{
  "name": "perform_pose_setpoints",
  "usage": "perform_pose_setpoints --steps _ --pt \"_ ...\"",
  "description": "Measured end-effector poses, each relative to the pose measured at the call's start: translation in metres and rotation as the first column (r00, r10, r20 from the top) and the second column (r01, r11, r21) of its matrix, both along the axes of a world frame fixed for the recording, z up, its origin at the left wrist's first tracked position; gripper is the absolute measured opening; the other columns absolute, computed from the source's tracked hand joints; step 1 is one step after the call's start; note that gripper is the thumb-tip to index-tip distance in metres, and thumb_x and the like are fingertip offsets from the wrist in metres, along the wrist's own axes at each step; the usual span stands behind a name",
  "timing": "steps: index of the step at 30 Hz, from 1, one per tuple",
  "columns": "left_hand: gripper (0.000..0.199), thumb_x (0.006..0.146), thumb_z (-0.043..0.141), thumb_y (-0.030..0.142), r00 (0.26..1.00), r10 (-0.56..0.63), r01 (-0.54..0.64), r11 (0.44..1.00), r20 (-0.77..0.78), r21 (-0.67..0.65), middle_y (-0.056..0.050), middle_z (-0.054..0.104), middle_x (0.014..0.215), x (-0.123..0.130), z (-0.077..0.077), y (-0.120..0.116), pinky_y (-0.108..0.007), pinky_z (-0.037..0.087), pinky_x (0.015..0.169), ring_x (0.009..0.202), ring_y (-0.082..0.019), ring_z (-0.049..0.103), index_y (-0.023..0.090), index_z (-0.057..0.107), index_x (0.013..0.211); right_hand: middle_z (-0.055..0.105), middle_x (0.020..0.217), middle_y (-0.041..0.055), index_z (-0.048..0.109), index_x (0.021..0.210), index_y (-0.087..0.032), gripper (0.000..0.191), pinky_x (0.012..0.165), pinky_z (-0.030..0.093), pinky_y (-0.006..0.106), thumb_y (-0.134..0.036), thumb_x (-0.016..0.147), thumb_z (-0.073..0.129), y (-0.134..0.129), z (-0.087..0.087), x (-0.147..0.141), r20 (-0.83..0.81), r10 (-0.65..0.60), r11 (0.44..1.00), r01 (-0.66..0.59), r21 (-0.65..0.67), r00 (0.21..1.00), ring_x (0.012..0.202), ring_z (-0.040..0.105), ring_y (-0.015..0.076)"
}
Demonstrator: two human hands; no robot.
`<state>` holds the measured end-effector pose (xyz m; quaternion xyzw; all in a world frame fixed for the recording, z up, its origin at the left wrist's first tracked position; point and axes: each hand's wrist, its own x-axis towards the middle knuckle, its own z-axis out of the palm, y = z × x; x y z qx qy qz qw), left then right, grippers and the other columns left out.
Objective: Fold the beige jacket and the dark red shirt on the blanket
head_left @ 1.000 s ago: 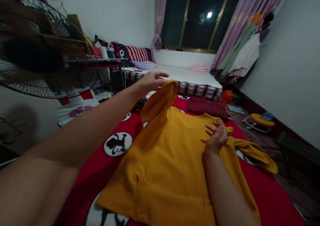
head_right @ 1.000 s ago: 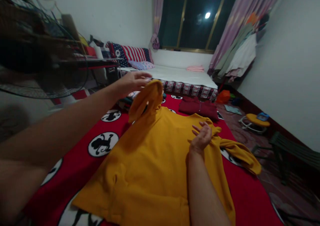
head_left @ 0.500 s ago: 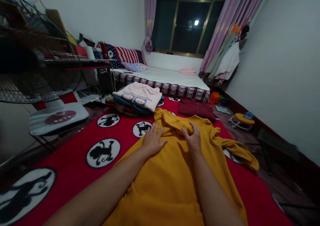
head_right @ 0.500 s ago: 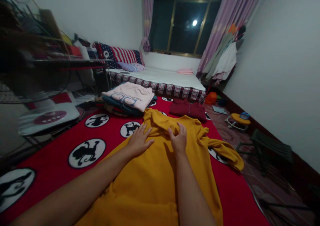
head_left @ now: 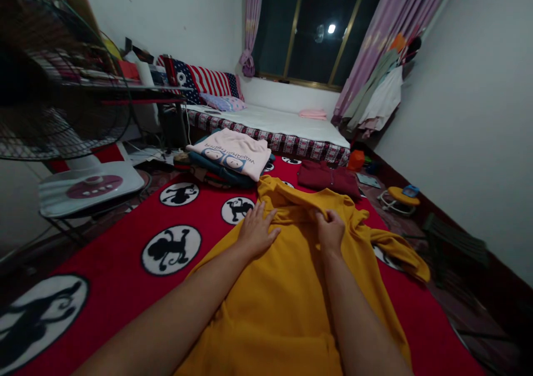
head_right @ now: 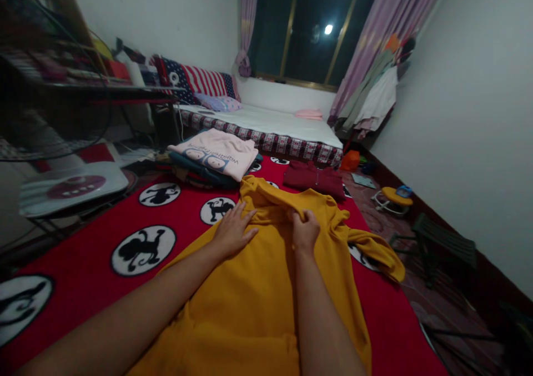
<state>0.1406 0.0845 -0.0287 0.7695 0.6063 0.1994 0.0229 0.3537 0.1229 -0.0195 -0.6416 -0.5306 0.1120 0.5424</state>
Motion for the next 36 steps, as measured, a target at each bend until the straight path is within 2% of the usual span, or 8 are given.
perform_pose_setpoints --steps 4,8,12,16,20,24,29,36 --pt "0.051 0.088 0.055 0.045 0.998 -0.027 0.023 0.998 0.049 0.067 -0.012 0.034 0.152 -0.001 0.0 -0.001 -0.047 0.025 0.113 0.14 -0.031 0.03 0.028 0.05 0.136 0.057 0.096 0.009 0.052 0.097 -0.017 0.025 0.082 0.046 0.038 -0.029 0.076 0.046 -0.003 0.019 0.025 -0.364 -0.379 0.859 0.47 0.205 0.851 0.089 0.057 0.0243" --pt "0.038 0.086 0.059 0.034 0.994 -0.044 0.031 0.992 0.103 0.124 -0.01 0.045 0.142 -0.001 0.002 0.0 -0.041 0.032 0.109 0.131 -0.026 0.041 0.026 0.06 0.124 0.052 0.119 0.0133 0.045 0.114 -0.02 0.04 0.098 0.04 0.044 -0.017 0.074 0.045 -0.017 0.048 0.031 -0.276 -0.438 0.703 0.517 0.488 0.856 0.112 0.052 0.0263" --pt "0.036 0.084 0.059 0.026 0.989 0.057 -0.074 0.99 0.138 0.123 -0.007 0.054 0.129 -0.003 0.01 -0.004 -0.037 0.041 0.1 0.119 -0.023 0.049 0.025 0.059 0.12 0.06 0.11 0.0104 0.054 0.107 -0.019 0.027 0.096 0.041 0.041 -0.023 0.082 0.043 -0.023 0.058 0.011 0.075 -0.197 0.856 0.135 0.499 0.978 0.107 0.056 0.0236" --pt "0.04 0.08 0.059 0.024 0.986 0.156 -0.16 0.985 0.056 0.069 -0.008 0.058 0.12 -0.014 0.023 -0.01 -0.038 0.044 0.093 0.112 -0.026 0.052 0.023 0.058 0.119 0.063 0.116 0.0169 0.056 0.117 -0.012 0.045 0.095 0.039 0.044 -0.035 0.078 0.056 -0.014 0.028 -0.006 0.422 0.037 0.999 -0.047 0.014 0.906 0.107 0.057 0.029" --pt "0.039 0.077 0.054 0.017 0.975 0.206 -0.212 0.974 -0.081 -0.079 -0.01 0.063 0.113 -0.032 0.042 -0.009 -0.037 0.048 0.084 0.105 -0.027 0.058 0.021 0.06 0.115 0.066 0.113 0.0167 0.053 0.127 -0.01 0.058 0.097 0.032 0.046 -0.039 0.078 0.061 -0.007 0.0 -0.005 0.567 0.076 0.976 0.056 -0.212 0.82 0.106 0.057 0.0306" --pt "0.033 0.077 0.053 0.022 0.965 0.185 -0.228 0.942 -0.186 -0.246 -0.01 0.068 0.109 -0.048 0.065 -0.008 -0.037 0.05 0.081 0.103 -0.029 0.063 0.023 0.065 0.108 0.071 0.098 0.01 0.069 0.099 -0.016 0.029 0.089 0.036 0.037 -0.036 0.082 0.056 -0.006 -0.002 0.003 0.611 0.094 0.987 0.006 -0.159 0.786 0.093 0.06 0.0246" --pt "0.031 0.066 0.06 0.023 0.963 0.083 -0.176 0.916 -0.257 -0.362 -0.009 0.07 0.104 -0.078 0.081 -0.032 -0.036 0.049 0.078 0.097 -0.03 0.065 0.026 0.071 0.094 0.072 0.087 0.0083 0.072 0.086 -0.017 0.03 0.079 0.038 0.033 -0.036 0.086 0.049 -0.003 -0.003 0.009 0.571 0.022 0.994 0.043 -0.1 0.82 0.082 0.062 0.0221" --pt "0.021 0.065 0.054 0.023 0.992 -0.066 0.007 0.887 -0.111 -0.462 -0.003 0.068 0.079 -0.138 0.072 -0.088 -0.026 0.039 0.061 0.076 -0.022 0.062 0.023 0.067 0.081 0.065 0.113 0.0111 0.05 0.135 -0.018 0.067 0.087 0.038 0.035 -0.052 0.079 0.062 -0.003 0.001 -0.022 0.663 0.194 0.98 -0.12 -0.157 0.723 0.102 0.057 0.0255"
